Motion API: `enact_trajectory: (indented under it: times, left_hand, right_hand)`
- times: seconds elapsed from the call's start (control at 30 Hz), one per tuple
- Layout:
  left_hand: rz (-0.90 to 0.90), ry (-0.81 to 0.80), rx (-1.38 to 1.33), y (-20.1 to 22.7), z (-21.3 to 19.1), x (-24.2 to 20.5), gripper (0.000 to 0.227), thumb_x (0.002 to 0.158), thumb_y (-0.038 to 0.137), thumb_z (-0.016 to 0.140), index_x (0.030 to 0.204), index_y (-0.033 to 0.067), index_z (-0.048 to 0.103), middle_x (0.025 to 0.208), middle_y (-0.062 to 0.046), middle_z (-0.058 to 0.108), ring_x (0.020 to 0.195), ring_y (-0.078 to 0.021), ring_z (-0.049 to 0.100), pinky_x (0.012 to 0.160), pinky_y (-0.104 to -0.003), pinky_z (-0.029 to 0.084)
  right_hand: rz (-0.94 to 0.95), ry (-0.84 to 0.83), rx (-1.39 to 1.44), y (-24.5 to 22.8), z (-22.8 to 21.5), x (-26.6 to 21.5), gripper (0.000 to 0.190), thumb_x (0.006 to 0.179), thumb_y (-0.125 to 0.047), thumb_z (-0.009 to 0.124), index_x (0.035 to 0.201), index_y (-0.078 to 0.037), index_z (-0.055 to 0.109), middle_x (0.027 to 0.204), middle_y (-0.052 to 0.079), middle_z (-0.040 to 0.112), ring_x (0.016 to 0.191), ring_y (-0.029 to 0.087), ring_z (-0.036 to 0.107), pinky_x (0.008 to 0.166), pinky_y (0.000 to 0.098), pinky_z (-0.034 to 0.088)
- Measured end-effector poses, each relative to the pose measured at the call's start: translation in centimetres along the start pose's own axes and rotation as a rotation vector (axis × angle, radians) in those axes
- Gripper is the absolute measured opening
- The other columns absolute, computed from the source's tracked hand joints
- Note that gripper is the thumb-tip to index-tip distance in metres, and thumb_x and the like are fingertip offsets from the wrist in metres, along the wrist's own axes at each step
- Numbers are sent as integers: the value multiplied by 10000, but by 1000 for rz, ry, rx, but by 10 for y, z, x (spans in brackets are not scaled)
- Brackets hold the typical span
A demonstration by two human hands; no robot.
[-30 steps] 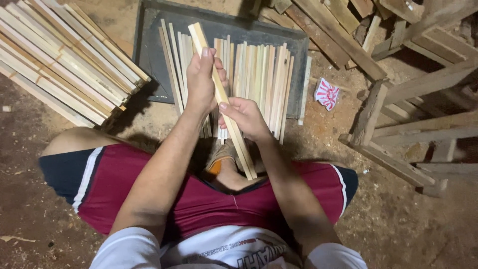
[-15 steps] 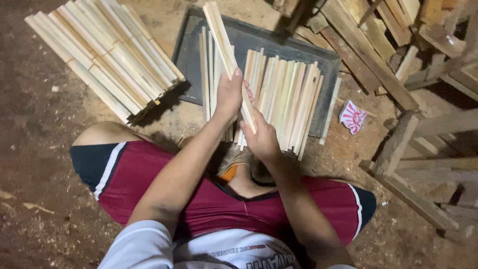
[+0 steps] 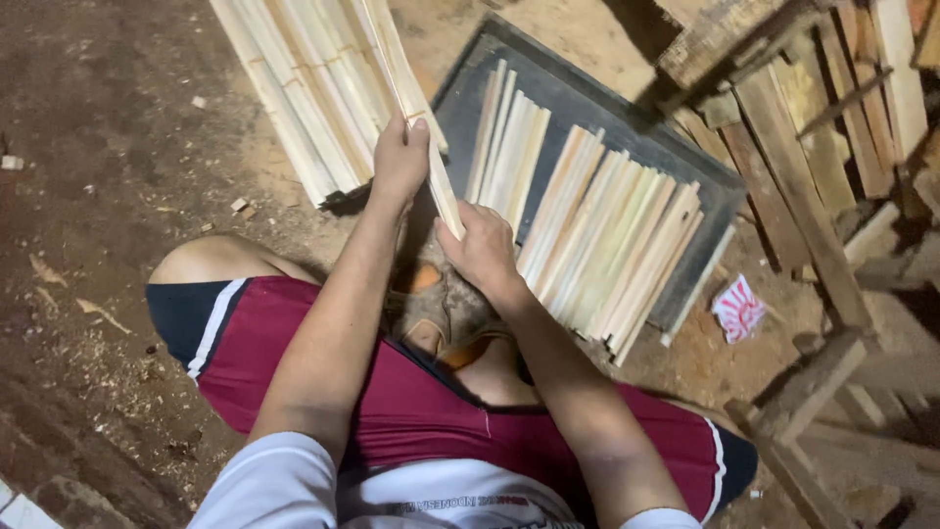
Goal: The person sits cross-legged on the floor and repeatedly picks up thin wooden sticks from a pile, rubs them together by hand, and places them into a separate stack. The process is repeated continuously throughout the clip.
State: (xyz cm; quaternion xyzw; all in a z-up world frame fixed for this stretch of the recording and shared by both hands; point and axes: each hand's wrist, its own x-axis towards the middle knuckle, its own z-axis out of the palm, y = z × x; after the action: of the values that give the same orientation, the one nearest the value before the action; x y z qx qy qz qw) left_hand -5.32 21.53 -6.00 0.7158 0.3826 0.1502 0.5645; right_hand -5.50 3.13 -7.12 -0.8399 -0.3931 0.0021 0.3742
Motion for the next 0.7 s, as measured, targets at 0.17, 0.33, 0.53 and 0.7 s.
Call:
enact_trajectory:
  times: [0.17,0.33,0.53,0.7]
  left_hand:
    - [89,284,165,-26,-43,21,477,1060,249,536,1495,54,516,1482,-188,551,1439,-334,450,1244,-452,238]
    - [65,556,269,-63,-81,44,573,1025,178,660,1542,55,447,1534,-275,432,1461,-456,362,1247,-518,223]
    - [-99,383,204,-69,-93,44,702,1062,280,604,1618,37,251,1627,-273,291,1539,-434,216,1274,-513,217]
    - [60,364,143,-87,-89,56,719,1034,137,630,1604,-27,224,1596,-355,252,1494,-515,252,1250,-556,269]
  right_hand:
    - [-47,-53,-4,-25,34,44,296,906,-396,673,914,-100,677,734,161,658,790,399,709,763,510,548]
    - [-52,-125,-33,-31,80,80,345,904,-427,641,847,-87,646,715,176,626,764,426,686,695,511,520]
    - [-98,-136,0,-37,118,110,310,943,-370,601,911,-69,667,755,209,651,797,428,696,758,511,541]
    - [-21,-248,-93,-37,141,133,415,928,-434,603,1064,-55,703,864,243,685,888,464,701,801,572,541]
